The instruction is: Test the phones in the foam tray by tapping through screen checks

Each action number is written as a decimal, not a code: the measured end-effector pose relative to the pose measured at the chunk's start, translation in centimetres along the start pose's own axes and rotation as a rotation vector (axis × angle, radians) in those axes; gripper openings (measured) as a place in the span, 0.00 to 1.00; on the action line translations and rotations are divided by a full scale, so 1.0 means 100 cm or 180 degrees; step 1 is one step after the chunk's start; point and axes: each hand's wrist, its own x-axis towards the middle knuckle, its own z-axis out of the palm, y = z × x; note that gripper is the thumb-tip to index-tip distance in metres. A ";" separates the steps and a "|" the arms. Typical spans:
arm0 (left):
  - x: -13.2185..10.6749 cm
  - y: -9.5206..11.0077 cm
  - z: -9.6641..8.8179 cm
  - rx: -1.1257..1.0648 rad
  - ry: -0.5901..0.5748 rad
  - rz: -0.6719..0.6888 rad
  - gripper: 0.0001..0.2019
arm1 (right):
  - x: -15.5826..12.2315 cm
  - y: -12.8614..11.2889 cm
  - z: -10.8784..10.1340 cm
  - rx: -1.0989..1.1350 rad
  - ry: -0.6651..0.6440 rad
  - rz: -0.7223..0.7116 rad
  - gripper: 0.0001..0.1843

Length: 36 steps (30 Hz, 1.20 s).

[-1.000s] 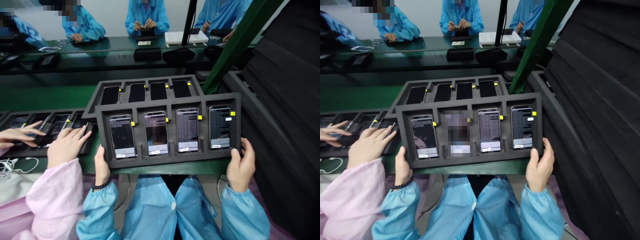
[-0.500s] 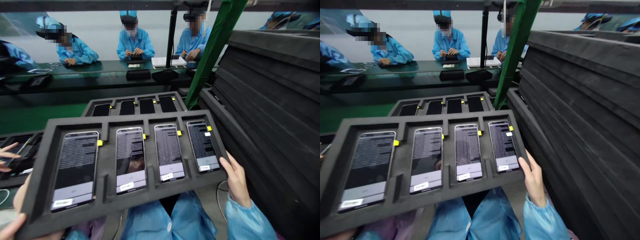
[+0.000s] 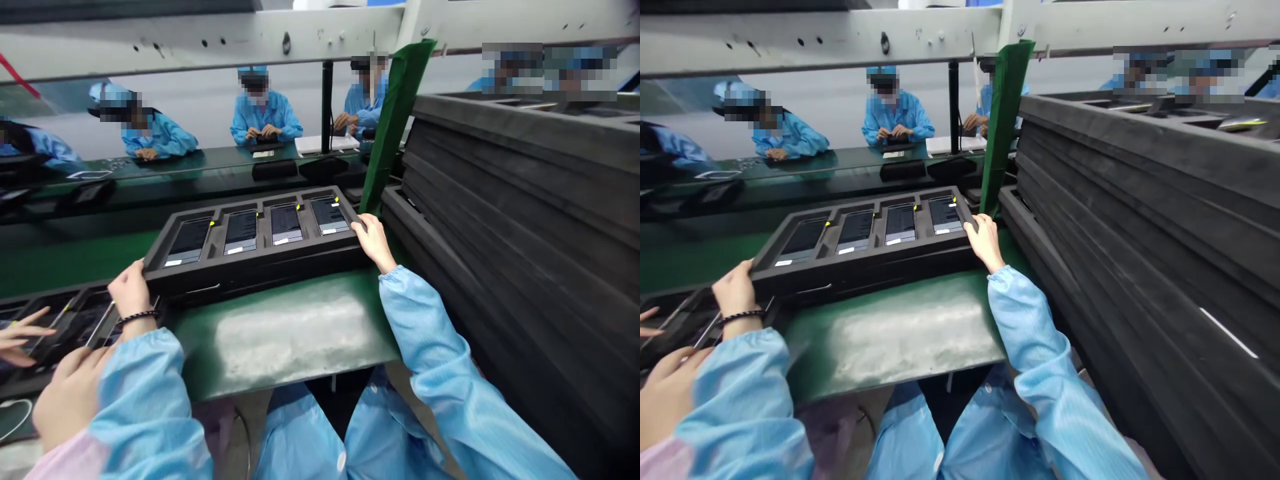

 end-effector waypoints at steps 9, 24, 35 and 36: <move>-0.063 0.166 0.084 -0.0131 -0.0944 0.2015 0.25 | -0.158 -0.069 -0.106 0.0474 -0.1172 -0.0811 0.21; -0.159 0.370 0.262 -0.1999 -0.3600 0.3618 0.27 | -0.346 -0.117 -0.311 0.1012 0.1234 0.1140 0.17; -0.157 0.384 0.260 -0.1748 -0.3793 0.3760 0.23 | -0.240 -0.154 -0.385 0.1519 0.2333 0.1875 0.26; -0.155 0.386 0.260 -0.1727 -0.3845 0.3795 0.22 | -0.232 -0.155 -0.389 0.1467 0.2259 0.1917 0.23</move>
